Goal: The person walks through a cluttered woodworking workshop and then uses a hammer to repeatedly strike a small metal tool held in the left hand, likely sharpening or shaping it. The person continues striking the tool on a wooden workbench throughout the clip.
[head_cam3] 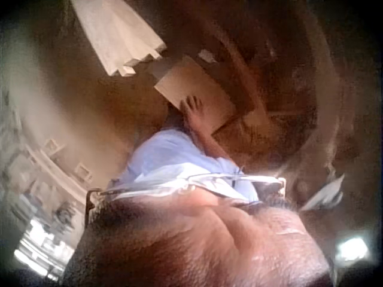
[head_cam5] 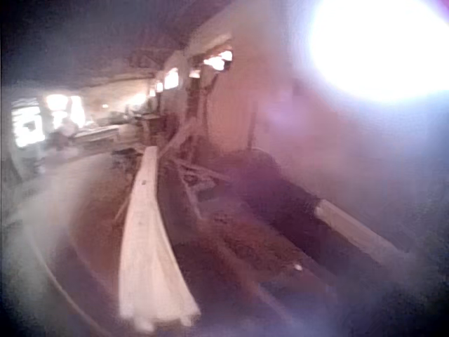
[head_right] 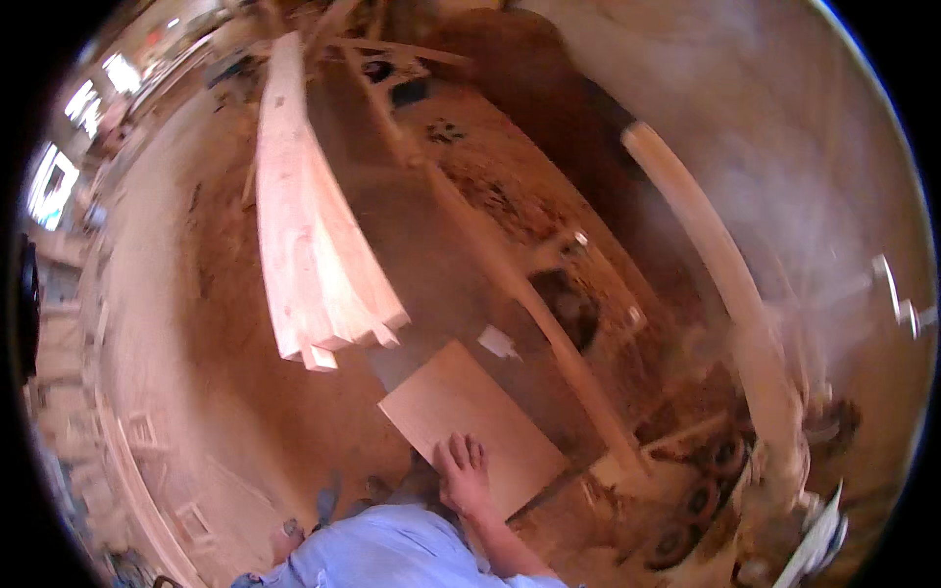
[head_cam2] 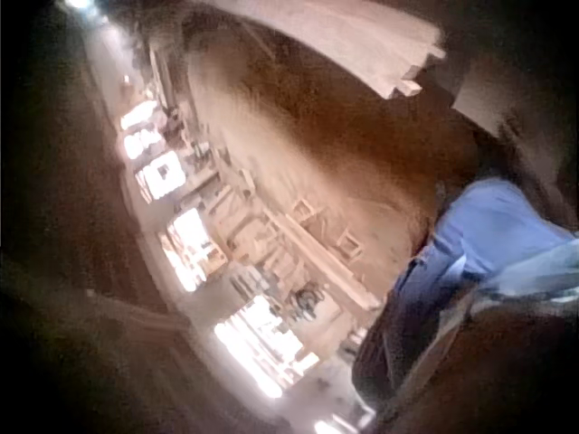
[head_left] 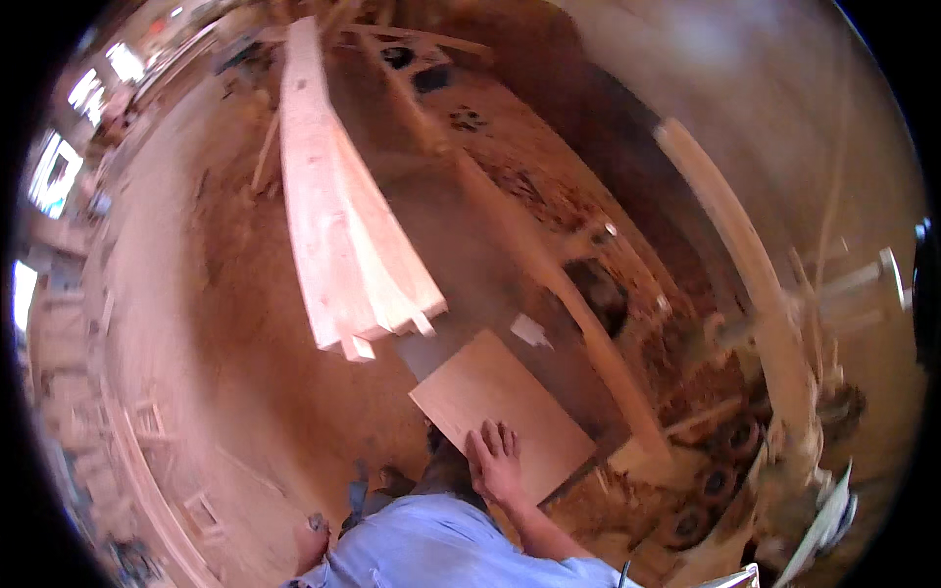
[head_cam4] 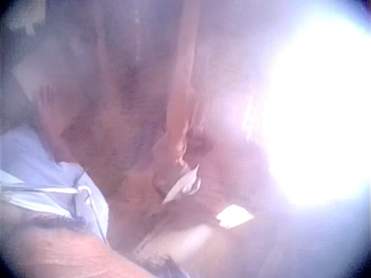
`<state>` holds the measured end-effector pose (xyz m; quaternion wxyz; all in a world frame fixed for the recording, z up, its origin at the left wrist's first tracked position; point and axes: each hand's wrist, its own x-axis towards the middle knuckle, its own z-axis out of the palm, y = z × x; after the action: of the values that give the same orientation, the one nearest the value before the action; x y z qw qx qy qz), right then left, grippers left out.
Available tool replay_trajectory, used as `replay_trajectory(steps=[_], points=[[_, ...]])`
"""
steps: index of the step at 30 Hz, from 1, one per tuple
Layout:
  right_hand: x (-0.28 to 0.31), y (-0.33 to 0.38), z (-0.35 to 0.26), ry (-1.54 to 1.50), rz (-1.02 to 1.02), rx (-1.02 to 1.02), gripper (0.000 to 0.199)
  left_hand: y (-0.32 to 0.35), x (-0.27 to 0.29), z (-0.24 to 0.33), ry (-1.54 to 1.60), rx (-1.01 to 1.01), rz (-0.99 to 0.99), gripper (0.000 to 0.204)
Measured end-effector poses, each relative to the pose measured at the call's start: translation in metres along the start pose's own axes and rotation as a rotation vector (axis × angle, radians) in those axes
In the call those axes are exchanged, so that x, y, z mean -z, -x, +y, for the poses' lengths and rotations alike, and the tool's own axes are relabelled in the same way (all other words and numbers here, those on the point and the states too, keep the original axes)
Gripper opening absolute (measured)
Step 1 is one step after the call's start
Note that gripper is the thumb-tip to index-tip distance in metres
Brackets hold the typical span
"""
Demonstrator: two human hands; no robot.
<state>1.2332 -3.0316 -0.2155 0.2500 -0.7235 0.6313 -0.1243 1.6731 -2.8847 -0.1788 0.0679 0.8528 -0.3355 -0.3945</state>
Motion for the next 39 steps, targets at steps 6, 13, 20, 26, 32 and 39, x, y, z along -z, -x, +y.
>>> replay_trajectory(steps=[6, 13, 20, 26, 32, 39], points=[[-0.013, -0.014, 0.0, 0.069, 0.076, 0.025, 0.073, -0.058, -0.005, 0.063, -0.026, -0.093, 0.217, 0.023], [-0.027, -0.049, 0.015, 0.157, 0.32, 0.166, 0.057, -0.081, -0.053, 0.169, -0.081, 0.045, 0.131, 0.039], [-0.042, -0.057, 0.009, 0.141, 0.245, 0.268, 0.055, -0.096, -0.079, 0.12, -0.272, -0.052, -0.146, 0.033], [-0.036, -0.068, 0.008, 0.187, 0.211, 0.253, 0.053, -0.114, 0.002, 0.098, -0.009, 0.027, 0.188, 0.036], [-0.059, -0.1, -0.031, 0.201, 0.121, 0.23, 0.052, -0.138, 0.023, -0.046, 0.171, 0.147, 0.393, 0.035], [-0.131, -0.208, -0.116, 0.168, -0.101, 0.19, 0.051, -0.152, 0.007, -0.172, 0.143, 0.163, 0.27, 0.031]])
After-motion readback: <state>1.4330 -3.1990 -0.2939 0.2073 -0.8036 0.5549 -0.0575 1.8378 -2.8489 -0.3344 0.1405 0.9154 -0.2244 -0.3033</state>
